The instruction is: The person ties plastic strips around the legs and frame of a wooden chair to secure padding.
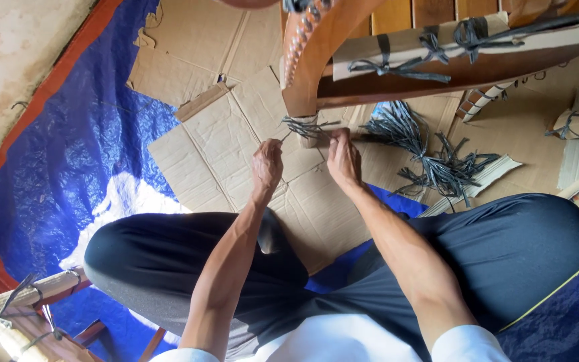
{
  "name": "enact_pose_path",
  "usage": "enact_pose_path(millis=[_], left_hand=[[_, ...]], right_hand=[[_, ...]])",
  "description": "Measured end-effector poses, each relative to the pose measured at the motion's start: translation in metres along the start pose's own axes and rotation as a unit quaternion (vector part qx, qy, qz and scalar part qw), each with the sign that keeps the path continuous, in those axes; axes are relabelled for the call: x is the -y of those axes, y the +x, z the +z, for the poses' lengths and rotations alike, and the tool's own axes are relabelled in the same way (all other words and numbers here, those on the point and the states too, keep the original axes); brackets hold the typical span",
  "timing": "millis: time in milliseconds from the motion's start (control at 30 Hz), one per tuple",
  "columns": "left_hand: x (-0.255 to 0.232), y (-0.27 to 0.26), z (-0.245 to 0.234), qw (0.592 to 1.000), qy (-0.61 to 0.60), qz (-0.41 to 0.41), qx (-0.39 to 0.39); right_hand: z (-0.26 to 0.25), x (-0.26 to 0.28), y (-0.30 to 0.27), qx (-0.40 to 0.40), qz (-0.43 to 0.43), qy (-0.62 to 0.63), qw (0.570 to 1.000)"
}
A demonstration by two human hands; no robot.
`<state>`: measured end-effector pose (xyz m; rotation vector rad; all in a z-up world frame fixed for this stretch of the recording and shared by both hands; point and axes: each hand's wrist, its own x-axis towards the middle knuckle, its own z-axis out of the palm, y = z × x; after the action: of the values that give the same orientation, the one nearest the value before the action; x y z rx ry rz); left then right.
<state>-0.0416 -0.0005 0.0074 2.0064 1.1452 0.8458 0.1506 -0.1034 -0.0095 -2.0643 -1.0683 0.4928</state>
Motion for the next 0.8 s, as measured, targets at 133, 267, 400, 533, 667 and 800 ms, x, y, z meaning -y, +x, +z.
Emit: enact_pose_path(millis=[133,267,400,533,667,800], left_hand=[[-0.019,-0.026,0.004,1.000,-0.003,0.025,-0.003],[-0.037,-0.041,0.011,1.000,-0.007,0.008,0.014],[-0.048,-0.046,0.010,1.000,0.005,0.013,0.012],[-0.042,-0.048,0.014,0.999,0.027,0.030,0.023],[-0.052,-0.048,0.009,0.999,0.027,0.020,0.043],[-0.054,-0.049,0.010,0.996,0.054,0.005,0.068]], right_hand=[[0.000,0.017,-0.025,-0.027,-0.051,0.015,0.998],[-0.011,0.035,-0.039,0.021,-0.109,0.071,0.991],[-0.014,0.037,-0.038,0.016,-0.144,0.059,0.988],[-0.030,0.051,-0.037,0.054,-0.066,0.015,0.996],[-0.031,0.059,-0.035,0.001,-0.160,0.037,0.986],[-0.028,0.064,-0.026,-0.004,-0.254,0.018,0.967]])
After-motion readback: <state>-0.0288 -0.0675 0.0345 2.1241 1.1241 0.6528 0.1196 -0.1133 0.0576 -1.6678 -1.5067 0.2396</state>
